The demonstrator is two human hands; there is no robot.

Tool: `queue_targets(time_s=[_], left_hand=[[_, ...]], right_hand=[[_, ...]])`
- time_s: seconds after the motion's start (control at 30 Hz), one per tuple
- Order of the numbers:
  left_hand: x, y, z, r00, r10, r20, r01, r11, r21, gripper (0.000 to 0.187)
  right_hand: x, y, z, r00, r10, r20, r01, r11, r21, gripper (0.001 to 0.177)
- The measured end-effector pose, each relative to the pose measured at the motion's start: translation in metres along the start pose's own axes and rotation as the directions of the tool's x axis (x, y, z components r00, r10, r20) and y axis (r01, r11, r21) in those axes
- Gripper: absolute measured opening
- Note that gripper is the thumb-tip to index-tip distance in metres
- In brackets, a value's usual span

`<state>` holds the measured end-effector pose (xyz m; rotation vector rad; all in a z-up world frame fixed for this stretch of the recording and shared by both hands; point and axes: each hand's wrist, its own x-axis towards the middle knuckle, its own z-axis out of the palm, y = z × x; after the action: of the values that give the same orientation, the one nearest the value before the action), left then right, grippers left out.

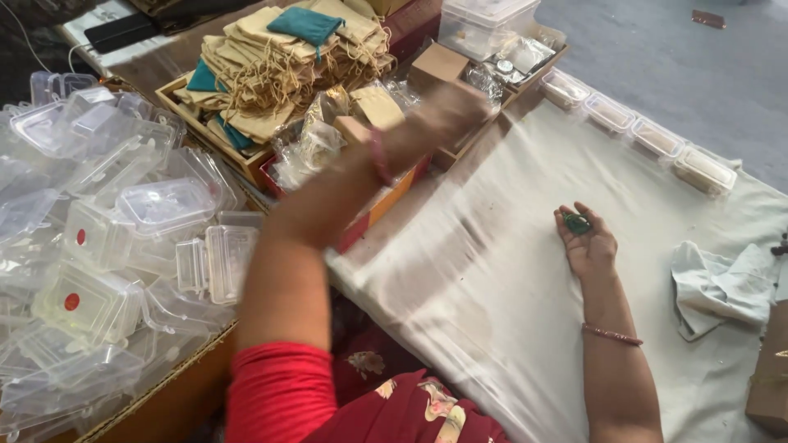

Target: The person handles a dark beaded item, placing it into a small beige pouch and tying it closed. They then place the pouch into a clear plastic container and set it aside. Next, they pick up a green beaded necklace, wipe it with a white cloth, and place it into a teal pouch.

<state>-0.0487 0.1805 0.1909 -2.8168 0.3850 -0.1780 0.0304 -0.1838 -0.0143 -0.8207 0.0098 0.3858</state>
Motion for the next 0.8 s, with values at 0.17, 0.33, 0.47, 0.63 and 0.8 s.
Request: queue_targets(time_s=[0.17,0.33,0.47,0.63,0.8], left_hand=[[-0.115,-0.059,-0.065,0.879,-0.273,0.391,0.217,0.959,0.181,0.031],[-0.157,-0.087,-0.052,0.701,-0.431,0.568,0.366,0.901,0.232,0.047],[-0.136,-0.111,-0.053,0.88,-0.379,0.288,0.356,0.925,0.13,0.024],[-0.074,-0.085,-0.101,0.95,-0.283,-0.133,0.277,0.959,-0.059,0.023],[0.049,-0.001,-0.039,0.953,-0.136,-0.27,-0.037,0.834,-0.55,0.015]], right_hand=[[-0.008,0.002,0.005,0.999,-0.037,0.023,0.038,0.998,-0.053,0.029],[-0.018,0.001,0.015,0.997,-0.07,0.031,0.073,0.991,-0.108,0.027],[-0.016,0.001,0.013,0.996,-0.078,0.045,0.083,0.989,-0.122,0.026],[-0.01,0.003,0.009,0.996,-0.072,0.05,0.075,0.995,-0.069,0.029],[-0.013,0.001,0.009,0.995,-0.048,0.083,0.057,0.993,-0.102,0.032]])
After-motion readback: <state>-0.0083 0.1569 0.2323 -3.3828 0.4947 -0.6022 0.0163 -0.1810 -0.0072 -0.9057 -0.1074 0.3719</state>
